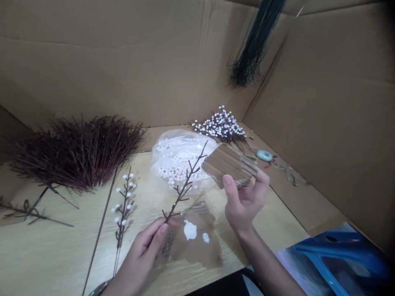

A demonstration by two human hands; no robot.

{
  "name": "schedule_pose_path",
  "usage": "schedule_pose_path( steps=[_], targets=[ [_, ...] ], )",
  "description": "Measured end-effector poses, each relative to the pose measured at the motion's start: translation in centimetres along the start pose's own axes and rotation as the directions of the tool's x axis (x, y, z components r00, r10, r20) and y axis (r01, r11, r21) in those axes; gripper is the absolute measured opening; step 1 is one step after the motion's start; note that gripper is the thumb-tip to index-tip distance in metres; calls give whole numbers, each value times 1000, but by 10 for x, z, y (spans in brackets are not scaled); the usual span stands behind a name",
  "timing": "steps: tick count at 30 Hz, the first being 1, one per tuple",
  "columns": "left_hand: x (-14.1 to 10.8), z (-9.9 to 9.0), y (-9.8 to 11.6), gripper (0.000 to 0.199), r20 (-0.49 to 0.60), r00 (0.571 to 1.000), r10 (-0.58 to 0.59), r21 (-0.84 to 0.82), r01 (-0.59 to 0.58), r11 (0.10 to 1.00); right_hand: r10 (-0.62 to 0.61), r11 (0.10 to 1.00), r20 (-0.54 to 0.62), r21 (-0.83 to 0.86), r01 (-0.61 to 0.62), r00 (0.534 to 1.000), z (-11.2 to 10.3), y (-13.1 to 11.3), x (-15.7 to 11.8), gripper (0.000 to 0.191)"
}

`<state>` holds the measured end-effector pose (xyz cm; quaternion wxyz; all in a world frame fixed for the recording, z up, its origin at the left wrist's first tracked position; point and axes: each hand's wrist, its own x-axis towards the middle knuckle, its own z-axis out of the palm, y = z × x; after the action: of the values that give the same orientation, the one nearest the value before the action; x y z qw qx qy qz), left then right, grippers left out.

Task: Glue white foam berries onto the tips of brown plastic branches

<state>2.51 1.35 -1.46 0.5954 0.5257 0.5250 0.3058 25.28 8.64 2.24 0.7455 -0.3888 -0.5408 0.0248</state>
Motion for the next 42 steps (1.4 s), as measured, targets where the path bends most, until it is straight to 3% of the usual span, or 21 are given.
schedule_pose_path(
  steps=[11, 20, 42],
  targets=[
    [-1, 0, 7, 47, 5, 1000, 5, 23, -5, 1000, -38, 999, 4, -27, 39, 999, 0, 2, 1, 49],
    [0, 0, -3, 48, 25, 1000, 3, 1, -3, 1000, -24, 998, -2, -58, 24, 1000, -2, 3, 0, 49],
    [-1, 1, 11, 48, -37, 999, 16, 83, -13, 996, -15, 997, -21, -70, 13, 1000, -4, 0, 2, 44]
  ],
)
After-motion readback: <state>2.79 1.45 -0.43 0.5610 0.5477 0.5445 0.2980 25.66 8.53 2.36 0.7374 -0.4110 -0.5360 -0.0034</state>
